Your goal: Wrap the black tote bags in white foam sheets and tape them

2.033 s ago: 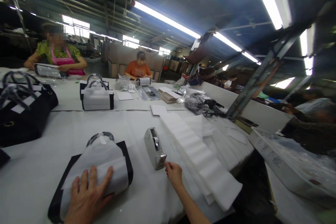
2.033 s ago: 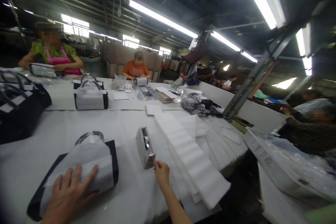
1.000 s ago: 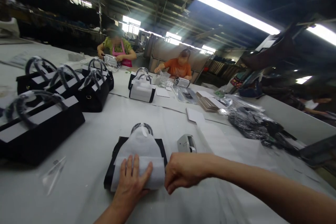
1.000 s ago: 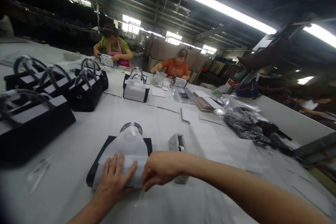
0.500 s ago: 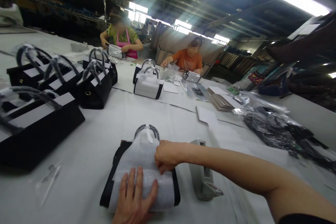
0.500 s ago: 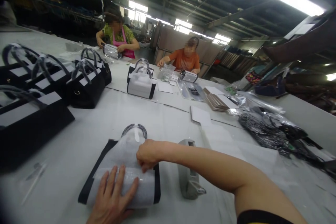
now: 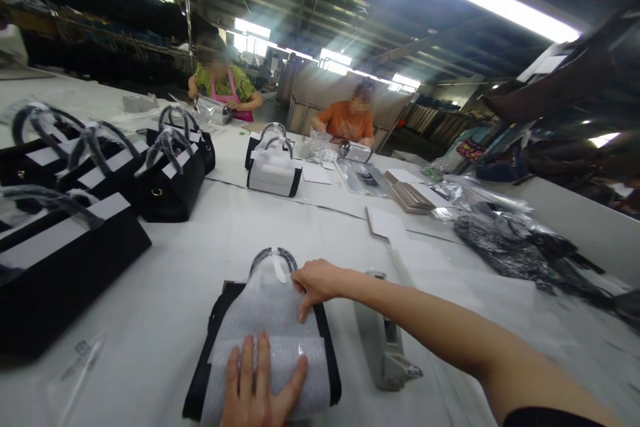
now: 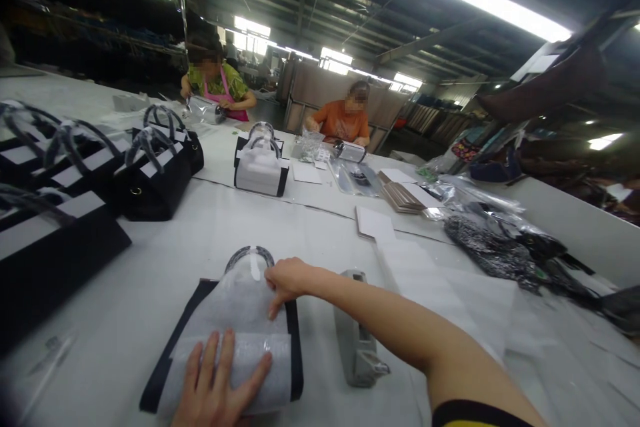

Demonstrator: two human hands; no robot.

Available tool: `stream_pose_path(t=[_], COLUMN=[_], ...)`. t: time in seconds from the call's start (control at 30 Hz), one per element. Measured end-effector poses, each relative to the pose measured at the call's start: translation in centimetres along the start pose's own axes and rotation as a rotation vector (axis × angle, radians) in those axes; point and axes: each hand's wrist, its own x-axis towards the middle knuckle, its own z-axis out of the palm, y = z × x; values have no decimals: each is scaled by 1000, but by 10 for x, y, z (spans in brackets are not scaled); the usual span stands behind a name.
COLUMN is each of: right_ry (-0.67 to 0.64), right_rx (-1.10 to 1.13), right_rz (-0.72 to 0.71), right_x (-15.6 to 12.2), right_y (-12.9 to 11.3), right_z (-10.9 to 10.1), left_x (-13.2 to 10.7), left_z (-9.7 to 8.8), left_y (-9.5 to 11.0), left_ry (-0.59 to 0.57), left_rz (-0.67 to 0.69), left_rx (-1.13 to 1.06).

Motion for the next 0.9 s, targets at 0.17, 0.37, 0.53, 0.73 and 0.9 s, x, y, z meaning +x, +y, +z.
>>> stream_pose_path(t=[0.17,0.37,0.53,0.73,0.9], right_ry=[364,268,468,592,655], right_rx=[420,1009,1045,840,717], right_rz=[308,278,343,295,295], right_x=[-24,-56,-41,-41,-44], right_y=[14,-51,-79,-79,-85], right_z=[-2,47,91,94,95], left_x=[0,3,4,-10,-18], left_z=[-2,-11,-14,-18,-21], left_y=[-2,-1,-4,-53,-71], left_ry=[-2,-28,-53,-98,-134], left_rz=[0,-4,-13,178,143], left_rx=[-84,-93,-135,-77,-59])
